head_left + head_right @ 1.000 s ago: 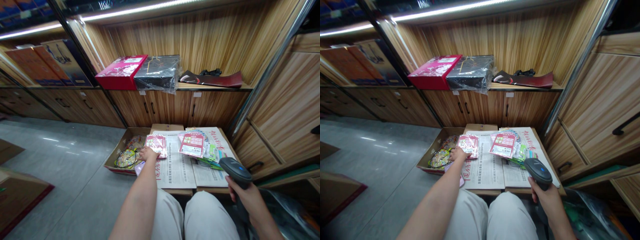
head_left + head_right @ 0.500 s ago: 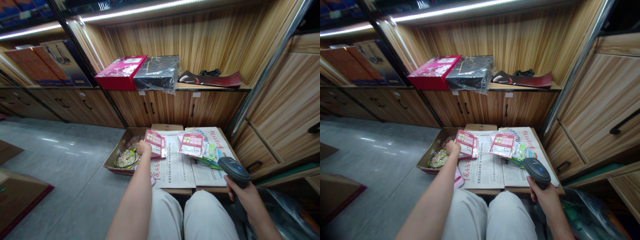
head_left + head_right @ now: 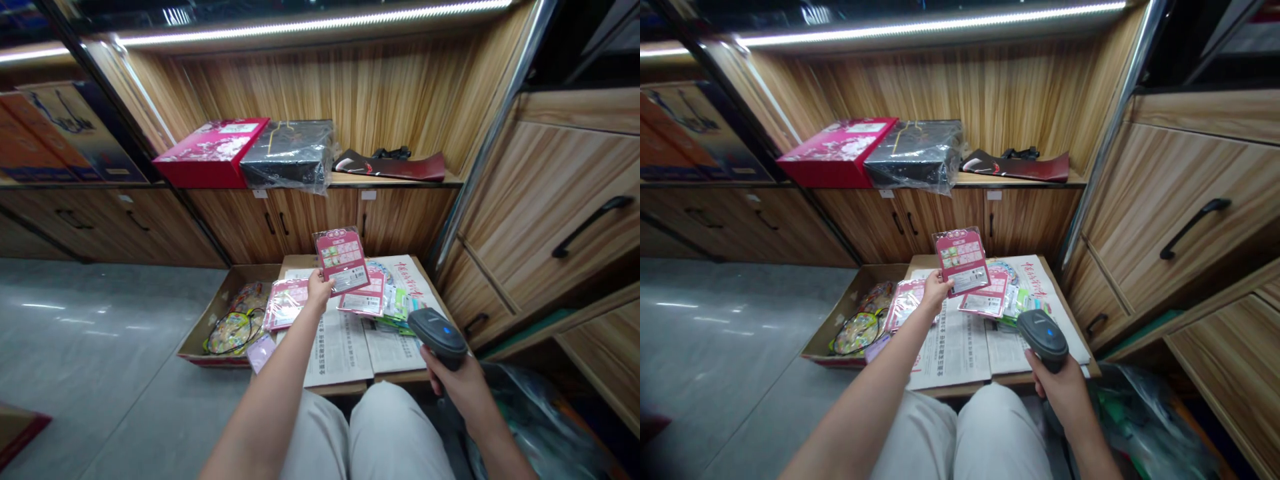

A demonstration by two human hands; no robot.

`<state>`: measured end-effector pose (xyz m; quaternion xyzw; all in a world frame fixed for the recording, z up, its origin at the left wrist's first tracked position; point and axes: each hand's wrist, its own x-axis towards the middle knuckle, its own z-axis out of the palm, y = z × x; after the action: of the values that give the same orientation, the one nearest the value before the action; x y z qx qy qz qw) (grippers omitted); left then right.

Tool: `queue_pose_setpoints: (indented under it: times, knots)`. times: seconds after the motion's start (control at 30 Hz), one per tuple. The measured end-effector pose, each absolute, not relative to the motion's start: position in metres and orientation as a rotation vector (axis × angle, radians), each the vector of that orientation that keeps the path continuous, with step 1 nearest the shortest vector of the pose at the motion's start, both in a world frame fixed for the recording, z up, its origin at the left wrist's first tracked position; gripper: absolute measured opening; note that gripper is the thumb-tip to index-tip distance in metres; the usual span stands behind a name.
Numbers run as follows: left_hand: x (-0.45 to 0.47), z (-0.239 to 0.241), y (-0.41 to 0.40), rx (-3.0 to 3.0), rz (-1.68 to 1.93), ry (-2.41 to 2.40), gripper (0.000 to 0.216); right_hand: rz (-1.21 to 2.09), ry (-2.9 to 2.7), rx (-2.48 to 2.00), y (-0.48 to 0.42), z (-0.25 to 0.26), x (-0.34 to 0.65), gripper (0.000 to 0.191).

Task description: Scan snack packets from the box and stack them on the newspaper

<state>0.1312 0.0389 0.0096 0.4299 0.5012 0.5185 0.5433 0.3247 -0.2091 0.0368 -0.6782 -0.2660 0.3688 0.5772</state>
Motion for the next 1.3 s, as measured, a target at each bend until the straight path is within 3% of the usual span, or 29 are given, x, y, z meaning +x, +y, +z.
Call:
queue_pose_setpoints:
  times: [0.7,0.87,1.0,1.3]
  knots:
    - [0.170,0.018,0.022,1.112,1.100,1.060,0.032,0.838,-0.583,-1.575,-0.202,0.056,0.325,0.040]
    - [0.160,0.011,0.032,1.014,1.241,1.247,0.041,0.835,-0.544,-1.561,-0.204,0.054,0.330,0.040]
    - [0.150,-0.002,0.038,1.028,1.244,1.436,0.028,0.845,-0.532,-1.570,-0.206,0.053,0.334,0.041]
    - [0.156,-0.042,0.043,1.139,0.925,1.737,0.016,0.806,-0.529,-1.619,-0.208,0.038,0.342,0.042]
